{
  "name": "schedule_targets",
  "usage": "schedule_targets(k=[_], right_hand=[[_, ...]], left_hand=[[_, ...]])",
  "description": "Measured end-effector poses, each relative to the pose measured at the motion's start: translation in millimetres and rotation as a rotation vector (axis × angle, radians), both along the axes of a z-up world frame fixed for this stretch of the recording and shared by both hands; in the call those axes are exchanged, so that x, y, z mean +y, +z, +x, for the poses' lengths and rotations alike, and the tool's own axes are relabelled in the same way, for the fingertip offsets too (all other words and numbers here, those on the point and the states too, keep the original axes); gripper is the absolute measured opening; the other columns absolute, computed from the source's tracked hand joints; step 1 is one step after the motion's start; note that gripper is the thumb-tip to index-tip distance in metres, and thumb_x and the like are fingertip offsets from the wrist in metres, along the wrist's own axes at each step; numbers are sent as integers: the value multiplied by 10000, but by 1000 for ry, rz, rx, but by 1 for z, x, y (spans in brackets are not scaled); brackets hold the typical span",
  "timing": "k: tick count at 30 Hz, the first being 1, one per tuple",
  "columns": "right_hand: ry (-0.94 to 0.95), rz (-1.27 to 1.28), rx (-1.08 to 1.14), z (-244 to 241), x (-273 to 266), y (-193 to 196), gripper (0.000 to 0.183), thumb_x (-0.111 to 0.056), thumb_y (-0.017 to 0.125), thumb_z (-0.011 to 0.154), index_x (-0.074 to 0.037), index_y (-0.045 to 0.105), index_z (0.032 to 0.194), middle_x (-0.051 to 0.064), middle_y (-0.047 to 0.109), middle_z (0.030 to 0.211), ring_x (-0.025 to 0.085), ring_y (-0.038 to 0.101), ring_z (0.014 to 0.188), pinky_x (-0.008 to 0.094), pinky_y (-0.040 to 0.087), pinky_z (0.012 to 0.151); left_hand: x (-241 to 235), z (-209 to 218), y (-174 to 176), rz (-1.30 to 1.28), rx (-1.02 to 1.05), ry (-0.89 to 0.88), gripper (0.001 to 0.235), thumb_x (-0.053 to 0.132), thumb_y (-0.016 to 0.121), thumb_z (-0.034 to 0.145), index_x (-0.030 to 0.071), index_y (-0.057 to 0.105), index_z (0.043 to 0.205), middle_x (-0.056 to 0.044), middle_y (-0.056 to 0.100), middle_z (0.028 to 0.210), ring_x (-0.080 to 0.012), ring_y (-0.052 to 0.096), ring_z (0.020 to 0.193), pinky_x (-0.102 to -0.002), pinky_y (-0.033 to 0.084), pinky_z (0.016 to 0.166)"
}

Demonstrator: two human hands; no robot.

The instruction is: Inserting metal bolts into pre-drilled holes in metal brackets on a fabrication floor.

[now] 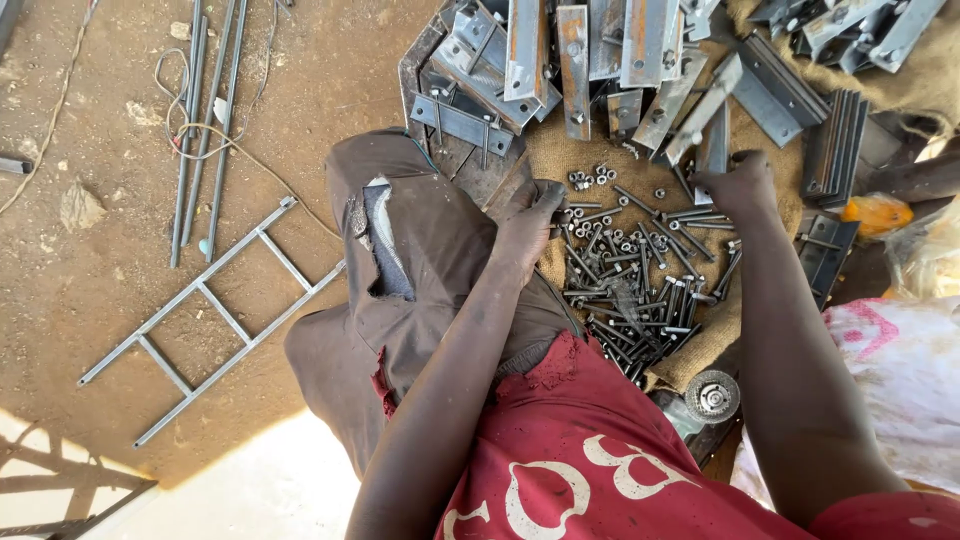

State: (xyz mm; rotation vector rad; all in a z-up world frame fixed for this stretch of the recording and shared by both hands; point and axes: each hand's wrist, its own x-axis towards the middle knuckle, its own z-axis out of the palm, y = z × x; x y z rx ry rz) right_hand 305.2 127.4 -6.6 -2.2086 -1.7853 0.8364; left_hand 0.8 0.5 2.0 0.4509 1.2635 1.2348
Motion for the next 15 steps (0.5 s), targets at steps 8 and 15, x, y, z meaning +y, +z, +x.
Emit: schedule_targets(k=[8, 15], right_hand=[[-891, -101, 1155, -51, -62, 38, 338, -181, 646, 781, -57, 529, 1072, -21, 458, 991, 77, 541, 810, 160, 390, 572], [-795, 237, 1224, -92, -96, 15, 548, -57, 638, 806, -166, 462, 1313, 112, 549, 1147, 199, 639, 926, 262, 524, 555]], left_hand=[[-1, -1, -8, -32, -5, 43, 180, 332, 736, 938, 171, 667, 980, -19, 712, 815, -94, 705, 703, -195, 538, 588], [3, 3, -4, -31, 12, 5, 205, 346, 743, 922, 173, 646, 972, -17, 697, 825, -99, 700, 717, -207, 537, 617]])
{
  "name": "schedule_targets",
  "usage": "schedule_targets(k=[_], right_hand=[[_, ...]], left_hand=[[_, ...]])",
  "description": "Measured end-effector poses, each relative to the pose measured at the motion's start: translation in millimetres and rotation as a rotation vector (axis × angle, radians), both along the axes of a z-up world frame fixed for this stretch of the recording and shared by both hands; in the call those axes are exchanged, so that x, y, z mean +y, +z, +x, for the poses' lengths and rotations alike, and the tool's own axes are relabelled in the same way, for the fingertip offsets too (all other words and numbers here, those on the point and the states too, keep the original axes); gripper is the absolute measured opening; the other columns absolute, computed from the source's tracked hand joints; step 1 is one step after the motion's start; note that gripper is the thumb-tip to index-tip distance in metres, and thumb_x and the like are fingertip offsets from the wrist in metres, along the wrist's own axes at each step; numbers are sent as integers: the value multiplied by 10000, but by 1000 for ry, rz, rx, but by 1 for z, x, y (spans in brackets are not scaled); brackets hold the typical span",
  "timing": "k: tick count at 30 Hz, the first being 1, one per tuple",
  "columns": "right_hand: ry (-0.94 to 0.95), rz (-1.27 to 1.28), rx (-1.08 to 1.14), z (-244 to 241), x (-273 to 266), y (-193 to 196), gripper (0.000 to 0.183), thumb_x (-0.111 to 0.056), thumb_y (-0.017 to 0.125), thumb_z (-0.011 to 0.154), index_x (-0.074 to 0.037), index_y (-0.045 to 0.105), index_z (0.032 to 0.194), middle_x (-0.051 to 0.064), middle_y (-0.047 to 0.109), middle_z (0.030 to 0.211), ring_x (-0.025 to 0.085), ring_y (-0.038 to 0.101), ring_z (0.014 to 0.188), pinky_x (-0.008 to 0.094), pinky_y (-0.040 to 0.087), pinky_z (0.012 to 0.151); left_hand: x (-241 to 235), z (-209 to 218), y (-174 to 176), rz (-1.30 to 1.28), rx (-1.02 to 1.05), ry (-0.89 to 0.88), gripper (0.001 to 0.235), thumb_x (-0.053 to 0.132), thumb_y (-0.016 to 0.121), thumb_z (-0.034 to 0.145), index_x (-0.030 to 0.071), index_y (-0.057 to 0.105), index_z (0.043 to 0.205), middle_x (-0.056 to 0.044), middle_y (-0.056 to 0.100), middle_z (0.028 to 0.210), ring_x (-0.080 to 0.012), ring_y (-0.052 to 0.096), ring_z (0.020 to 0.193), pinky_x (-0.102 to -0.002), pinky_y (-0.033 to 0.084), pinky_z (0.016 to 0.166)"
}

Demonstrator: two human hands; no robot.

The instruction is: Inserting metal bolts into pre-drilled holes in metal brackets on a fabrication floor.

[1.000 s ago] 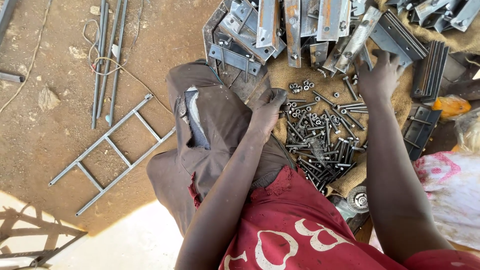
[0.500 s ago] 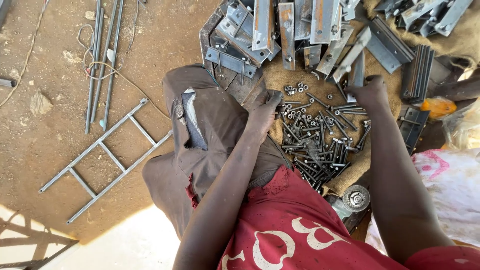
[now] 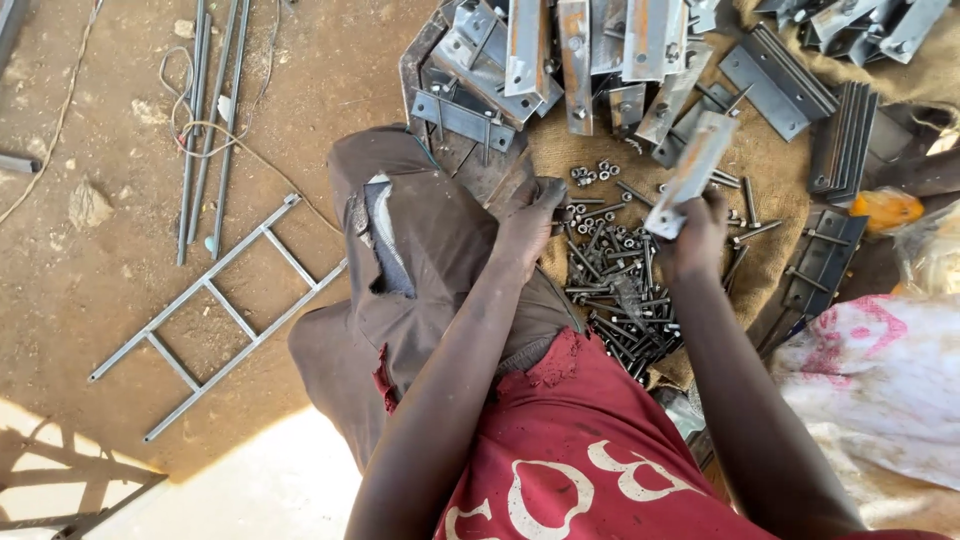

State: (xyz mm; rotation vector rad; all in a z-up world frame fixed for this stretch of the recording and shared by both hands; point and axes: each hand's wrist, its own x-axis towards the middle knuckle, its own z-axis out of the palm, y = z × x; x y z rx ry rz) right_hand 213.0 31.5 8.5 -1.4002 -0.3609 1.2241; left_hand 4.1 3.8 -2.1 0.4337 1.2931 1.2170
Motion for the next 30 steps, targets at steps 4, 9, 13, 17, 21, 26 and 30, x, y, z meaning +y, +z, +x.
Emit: schedule_targets(k=[4, 9, 13, 17, 21, 26, 30], right_hand=[[584, 235, -318, -63, -41, 57, 542, 20, 483, 860, -11, 362, 1387, 281, 452, 1376, 478, 380, 1361, 567, 370, 1091], [904, 134, -482, -95, -41, 80, 521, -95, 528, 978, 0, 391, 1472, 334, 526, 1309, 512, 551, 1257, 613, 429, 1030], [997, 161, -894, -63, -12, 74, 338, -277, 662, 1020, -66, 671, 1285, 234, 578, 1171, 502, 615, 1140, 576, 512, 954], [872, 1, -1314, 5, 41, 24, 322, -404, 595, 1103, -134, 757, 1166, 126, 745, 981, 406, 704, 989, 573, 529, 823], [731, 45, -1783, 84, 75, -47, 272, -268, 690, 1023, -117, 747, 1242, 203, 635, 1166, 437, 629, 1073, 531, 512, 858], [839, -294, -1821, 95, 82, -84, 464, -438, 679, 995, -96, 605, 1300, 184, 594, 1228, 408, 514, 1224, 640, 418, 941], [872, -278, -1718, 81, 69, -66, 429, -475, 652, 992, -113, 659, 1223, 181, 656, 1189, 408, 563, 1192, 647, 429, 913]], left_hand=[[-8, -5, 18, 90, -16, -93, 519, 540, 768, 916, 123, 656, 1205, -166, 722, 1083, -252, 704, 1000, -321, 575, 776], [-10, -11, 36, -35, 79, -77, 728, 501, 824, 854, 71, 557, 1377, -190, 724, 1082, -259, 723, 898, -383, 588, 721], [-7, -14, 38, -93, -47, 91, 778, 331, 766, 928, -27, 381, 1501, -224, 580, 1167, -275, 598, 948, -387, 516, 741], [-4, -10, 23, -123, -29, 49, 704, 344, 717, 961, -10, 434, 1501, -186, 586, 1142, -263, 597, 970, -312, 477, 664], [-14, -10, 62, -57, -55, 10, 940, 550, 786, 857, -9, 427, 1522, -283, 584, 1296, -343, 549, 1204, -487, 451, 995], [-20, -16, 84, 32, -104, 37, 918, 444, 847, 822, -64, 437, 1468, -323, 524, 1321, -364, 444, 1265, -494, 292, 1111], [-17, -13, 83, 24, -81, 103, 935, 459, 846, 805, -67, 439, 1463, -300, 522, 1306, -347, 388, 1287, -547, 230, 1144]])
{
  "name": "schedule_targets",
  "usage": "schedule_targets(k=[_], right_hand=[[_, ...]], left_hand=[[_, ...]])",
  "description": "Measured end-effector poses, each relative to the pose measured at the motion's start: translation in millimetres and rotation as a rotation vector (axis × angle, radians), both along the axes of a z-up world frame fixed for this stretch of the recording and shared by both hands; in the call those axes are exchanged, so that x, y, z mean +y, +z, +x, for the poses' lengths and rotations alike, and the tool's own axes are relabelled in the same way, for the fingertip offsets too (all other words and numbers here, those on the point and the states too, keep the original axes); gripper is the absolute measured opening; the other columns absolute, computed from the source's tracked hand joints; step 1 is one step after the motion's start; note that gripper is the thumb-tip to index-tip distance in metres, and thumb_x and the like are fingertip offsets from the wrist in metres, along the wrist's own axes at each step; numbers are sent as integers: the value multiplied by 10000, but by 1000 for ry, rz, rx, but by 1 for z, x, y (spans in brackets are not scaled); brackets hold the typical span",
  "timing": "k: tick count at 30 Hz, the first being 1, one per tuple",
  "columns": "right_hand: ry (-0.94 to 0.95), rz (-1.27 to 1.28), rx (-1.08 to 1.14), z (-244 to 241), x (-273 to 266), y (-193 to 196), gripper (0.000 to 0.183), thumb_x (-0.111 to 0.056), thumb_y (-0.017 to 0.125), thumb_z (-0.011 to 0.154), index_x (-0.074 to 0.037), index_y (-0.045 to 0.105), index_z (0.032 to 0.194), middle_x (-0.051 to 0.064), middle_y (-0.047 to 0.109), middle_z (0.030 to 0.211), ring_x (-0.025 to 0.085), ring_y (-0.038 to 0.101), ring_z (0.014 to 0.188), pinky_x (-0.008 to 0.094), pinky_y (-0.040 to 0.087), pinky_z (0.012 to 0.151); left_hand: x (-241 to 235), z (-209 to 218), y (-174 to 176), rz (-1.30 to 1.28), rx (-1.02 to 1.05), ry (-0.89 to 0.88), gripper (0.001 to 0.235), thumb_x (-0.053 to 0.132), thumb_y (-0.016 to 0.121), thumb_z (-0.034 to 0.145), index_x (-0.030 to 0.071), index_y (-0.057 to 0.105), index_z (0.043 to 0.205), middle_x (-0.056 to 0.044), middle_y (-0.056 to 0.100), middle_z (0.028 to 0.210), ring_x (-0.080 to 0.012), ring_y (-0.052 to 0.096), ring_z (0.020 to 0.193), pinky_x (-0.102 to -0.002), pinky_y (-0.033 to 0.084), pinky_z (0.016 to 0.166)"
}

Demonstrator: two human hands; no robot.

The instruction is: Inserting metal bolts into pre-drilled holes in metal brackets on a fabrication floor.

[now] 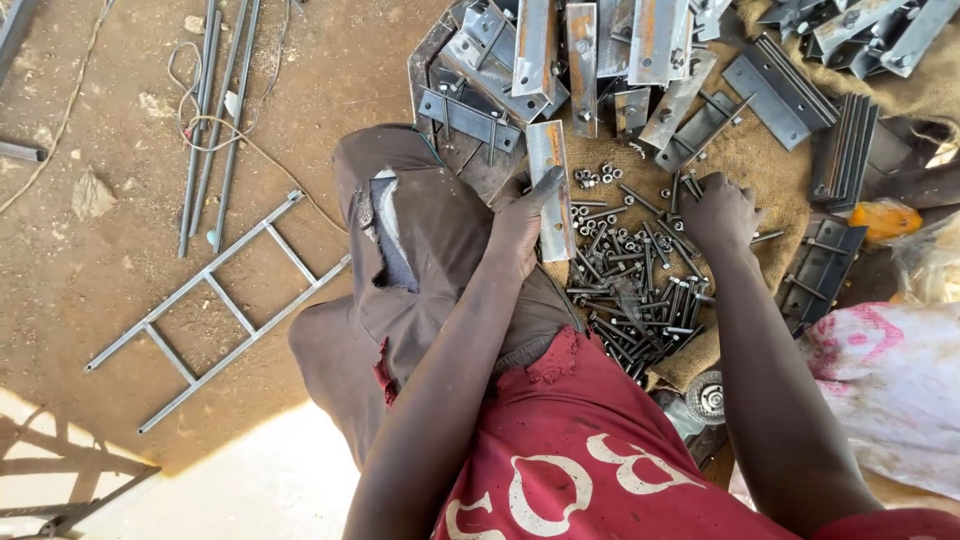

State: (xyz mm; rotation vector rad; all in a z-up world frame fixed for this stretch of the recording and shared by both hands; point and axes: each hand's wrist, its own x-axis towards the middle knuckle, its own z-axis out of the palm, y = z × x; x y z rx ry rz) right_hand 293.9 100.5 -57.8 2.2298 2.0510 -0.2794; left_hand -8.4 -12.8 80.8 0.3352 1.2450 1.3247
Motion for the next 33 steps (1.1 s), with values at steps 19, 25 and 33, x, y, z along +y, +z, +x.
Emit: schedule_targets(k=[19, 25, 33], right_hand=[[137, -16, 1426, -158, -41, 144, 156, -104, 736, 1015, -17, 705, 1141, 116, 648, 882, 128, 634, 762, 225, 516, 636], [237, 66, 1560, -169, -35, 118, 130, 56, 676, 996, 27, 671, 1123, 189, 662, 893, 174, 678, 758, 265, 581, 591], [294, 21, 1367, -170, -49, 136, 142, 43, 650, 1013, -25, 671, 1137, 165, 660, 899, 120, 574, 687, 226, 518, 582]], left_hand=[[14, -3, -62, -75, -144, 113, 464, 470, 695, 968, 61, 558, 1138, -81, 507, 848, -242, 603, 761, -377, 548, 645], [18, 0, -83, -92, -84, 83, 513, 470, 739, 938, 45, 593, 1184, -142, 582, 883, -288, 646, 799, -412, 558, 644], [19, 0, -86, -118, -137, 112, 462, 457, 739, 940, 59, 606, 1133, -151, 579, 879, -300, 650, 794, -410, 562, 642]])
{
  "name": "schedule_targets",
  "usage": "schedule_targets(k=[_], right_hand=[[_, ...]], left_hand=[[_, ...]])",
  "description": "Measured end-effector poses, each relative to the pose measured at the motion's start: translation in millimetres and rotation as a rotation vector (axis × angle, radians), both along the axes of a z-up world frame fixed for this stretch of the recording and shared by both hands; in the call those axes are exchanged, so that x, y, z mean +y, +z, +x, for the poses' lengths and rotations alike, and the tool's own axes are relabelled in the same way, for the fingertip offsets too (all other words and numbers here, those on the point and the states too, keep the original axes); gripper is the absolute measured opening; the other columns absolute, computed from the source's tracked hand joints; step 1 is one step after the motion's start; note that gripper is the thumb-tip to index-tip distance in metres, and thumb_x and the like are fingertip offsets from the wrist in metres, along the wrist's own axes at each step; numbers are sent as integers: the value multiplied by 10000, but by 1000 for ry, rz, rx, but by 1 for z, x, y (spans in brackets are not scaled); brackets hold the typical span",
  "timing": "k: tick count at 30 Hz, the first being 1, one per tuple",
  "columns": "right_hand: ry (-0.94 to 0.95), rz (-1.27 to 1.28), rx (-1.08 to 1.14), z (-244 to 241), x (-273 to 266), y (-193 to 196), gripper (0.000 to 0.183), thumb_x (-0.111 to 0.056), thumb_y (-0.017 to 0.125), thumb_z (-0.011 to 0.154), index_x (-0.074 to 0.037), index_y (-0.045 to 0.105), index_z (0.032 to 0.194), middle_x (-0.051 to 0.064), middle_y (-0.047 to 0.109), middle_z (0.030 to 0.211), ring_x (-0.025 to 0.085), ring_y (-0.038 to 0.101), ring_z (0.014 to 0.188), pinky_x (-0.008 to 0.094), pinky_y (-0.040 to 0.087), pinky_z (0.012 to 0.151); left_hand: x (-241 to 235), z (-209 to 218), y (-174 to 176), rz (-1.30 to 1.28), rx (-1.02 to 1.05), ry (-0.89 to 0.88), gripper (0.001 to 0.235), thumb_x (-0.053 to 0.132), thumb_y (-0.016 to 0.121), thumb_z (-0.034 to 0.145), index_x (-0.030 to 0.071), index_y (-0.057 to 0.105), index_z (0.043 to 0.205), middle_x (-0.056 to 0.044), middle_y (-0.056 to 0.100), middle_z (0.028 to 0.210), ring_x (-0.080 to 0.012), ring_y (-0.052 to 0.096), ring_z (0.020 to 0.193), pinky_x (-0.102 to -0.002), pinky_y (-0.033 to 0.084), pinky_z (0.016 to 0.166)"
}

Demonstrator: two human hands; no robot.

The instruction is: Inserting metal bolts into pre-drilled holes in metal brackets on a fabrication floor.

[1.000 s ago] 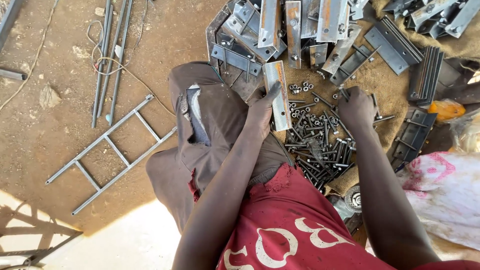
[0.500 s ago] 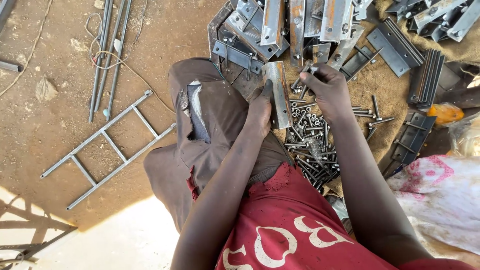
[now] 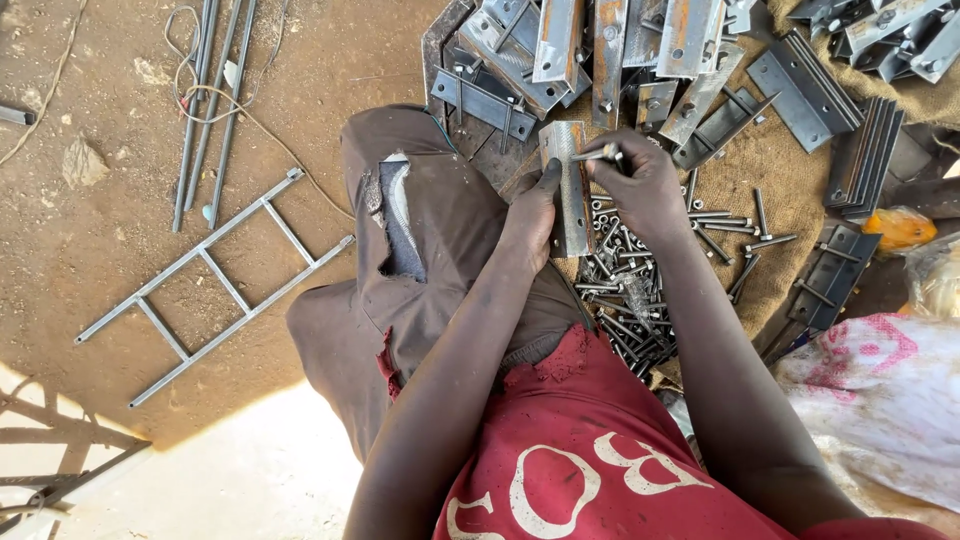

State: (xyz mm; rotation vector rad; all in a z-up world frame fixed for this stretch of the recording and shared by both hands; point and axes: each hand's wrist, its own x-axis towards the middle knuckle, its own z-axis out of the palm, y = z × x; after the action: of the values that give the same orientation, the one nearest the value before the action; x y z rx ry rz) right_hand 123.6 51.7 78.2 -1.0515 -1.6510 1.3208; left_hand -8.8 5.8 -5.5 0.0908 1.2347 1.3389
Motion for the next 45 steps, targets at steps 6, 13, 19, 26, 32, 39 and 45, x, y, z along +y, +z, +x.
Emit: schedule_targets(k=[6, 13, 19, 26, 32, 39, 45], right_hand=[[154, 16, -309, -6, -10, 46, 434, 49, 533, 1010, 28, 502, 1443, 322, 538, 1304, 309, 592, 956, 472, 522, 828], [183, -37, -21, -12, -9, 33, 294, 18, 444, 1107, 17, 602, 1355, 180, 655, 1015, 180, 643, 861, 313, 550, 774], [172, -109, 201, -12, -8, 44, 268, -20, 425, 1119, -7, 529, 1366, 179, 633, 1095, 245, 680, 970, 358, 564, 910], [169, -186, 385, -16, -16, 14, 163, 20, 438, 1084, -49, 534, 1197, 147, 630, 1076, 250, 667, 1160, 496, 530, 1119], [228, -56, 300, -1, -20, 5, 109, 38, 503, 1071, 35, 549, 1170, 217, 663, 1030, 252, 710, 1052, 313, 585, 661], [255, 165, 81, 2, -32, 35, 118, 56, 528, 1064, 25, 629, 1115, 190, 679, 1050, 283, 648, 1109, 398, 458, 975], [241, 166, 11, 4, -35, 45, 141, 68, 532, 1055, 10, 656, 1089, 164, 664, 1033, 260, 627, 1065, 394, 456, 940]], left_hand=[[-3, -1, 16, -8, -17, -21, 496, 447, 728, 946, 45, 588, 1201, -138, 541, 922, -282, 606, 844, -401, 529, 678], [-4, -4, 29, -7, -28, -59, 500, 445, 667, 994, 24, 559, 1241, -101, 491, 920, -253, 561, 825, -388, 496, 669], [-8, -12, 45, -27, -102, -80, 590, 422, 577, 991, -17, 476, 1371, -185, 525, 1183, -293, 577, 1055, -424, 495, 877], [-12, -8, 56, 3, -191, 73, 482, 394, 684, 986, 7, 549, 1240, -126, 569, 977, -264, 644, 889, -431, 561, 766], [-5, -9, 30, -1, -233, 107, 426, 396, 675, 984, 18, 581, 1158, -143, 649, 878, -285, 710, 741, -428, 611, 670], [-6, -10, 17, 22, -274, 197, 374, 371, 646, 1022, 25, 545, 1119, -186, 681, 881, -293, 737, 741, -432, 619, 653], [-4, -8, 29, -38, -215, 201, 460, 419, 702, 967, 21, 581, 1167, -199, 658, 967, -289, 721, 810, -429, 609, 709]])
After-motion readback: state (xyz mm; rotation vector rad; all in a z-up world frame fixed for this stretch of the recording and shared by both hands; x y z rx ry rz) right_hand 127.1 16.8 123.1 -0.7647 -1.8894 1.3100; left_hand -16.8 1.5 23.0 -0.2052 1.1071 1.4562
